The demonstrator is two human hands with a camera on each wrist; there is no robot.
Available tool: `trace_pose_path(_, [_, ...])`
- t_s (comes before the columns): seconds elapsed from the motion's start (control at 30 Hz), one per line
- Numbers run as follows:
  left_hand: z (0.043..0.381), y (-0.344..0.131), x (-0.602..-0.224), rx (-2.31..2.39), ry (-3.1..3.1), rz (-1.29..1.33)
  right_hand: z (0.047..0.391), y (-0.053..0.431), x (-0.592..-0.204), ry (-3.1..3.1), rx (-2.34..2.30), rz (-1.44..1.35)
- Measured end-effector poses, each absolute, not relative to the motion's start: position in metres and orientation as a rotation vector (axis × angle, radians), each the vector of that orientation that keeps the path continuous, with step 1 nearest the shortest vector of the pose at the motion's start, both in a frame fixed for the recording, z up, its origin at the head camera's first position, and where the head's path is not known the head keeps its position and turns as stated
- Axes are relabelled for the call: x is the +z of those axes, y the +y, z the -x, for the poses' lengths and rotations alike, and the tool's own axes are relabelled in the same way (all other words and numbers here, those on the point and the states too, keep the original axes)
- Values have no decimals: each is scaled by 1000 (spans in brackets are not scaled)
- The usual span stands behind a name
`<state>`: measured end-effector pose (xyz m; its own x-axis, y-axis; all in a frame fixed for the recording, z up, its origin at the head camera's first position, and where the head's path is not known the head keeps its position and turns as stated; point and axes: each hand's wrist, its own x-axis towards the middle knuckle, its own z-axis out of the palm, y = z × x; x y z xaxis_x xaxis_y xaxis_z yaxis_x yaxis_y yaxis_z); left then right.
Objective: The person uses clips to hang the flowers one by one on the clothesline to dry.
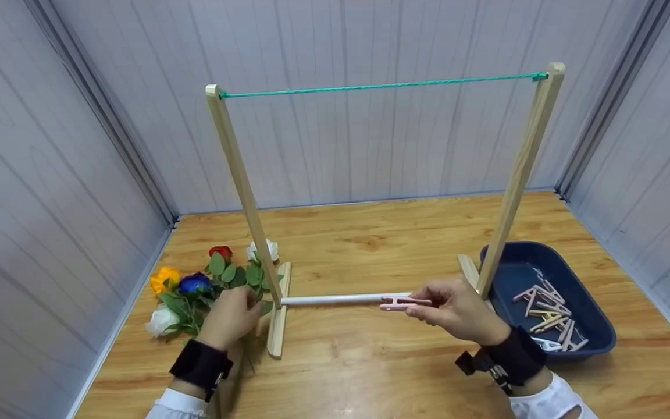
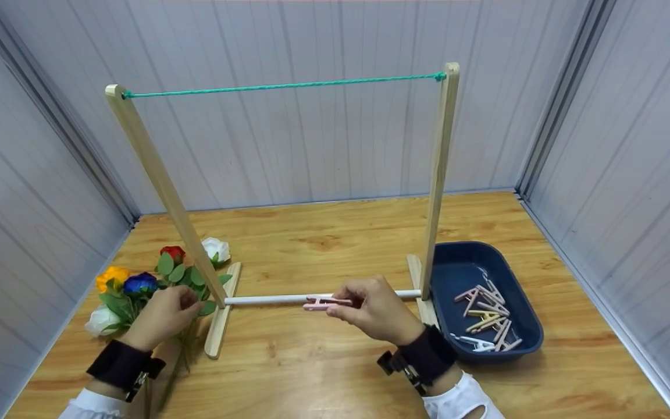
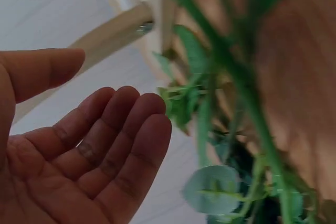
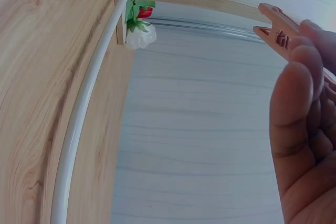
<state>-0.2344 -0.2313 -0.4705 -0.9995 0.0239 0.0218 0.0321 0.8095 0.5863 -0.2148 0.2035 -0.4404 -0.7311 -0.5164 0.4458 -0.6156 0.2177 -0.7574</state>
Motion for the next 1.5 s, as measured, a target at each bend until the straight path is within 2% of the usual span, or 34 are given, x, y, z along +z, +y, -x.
trace_pose_path(0.5, [252,-236,-490,-685,-3156,6,214,203,-441,-2386,1569,-1110])
trace_pose_path(0.83, [284,-256,-524,-623,-3196,1,214,203,-440,-2373,1580,-1116])
trace_pose_path(1.03, [265,-244,-494,-866,-3135,-87,214,203,-440,-2373,1602,-1114])
trace_pose_path(1.2, [263,-243,-488,-1035,-3068,-179,215,204,-441,-2380,1604,-1110])
trace_pose_path(1.5, [262,-247,-480,-1801,-2718,-335,215,206,-439,-2396,1620,-1089])
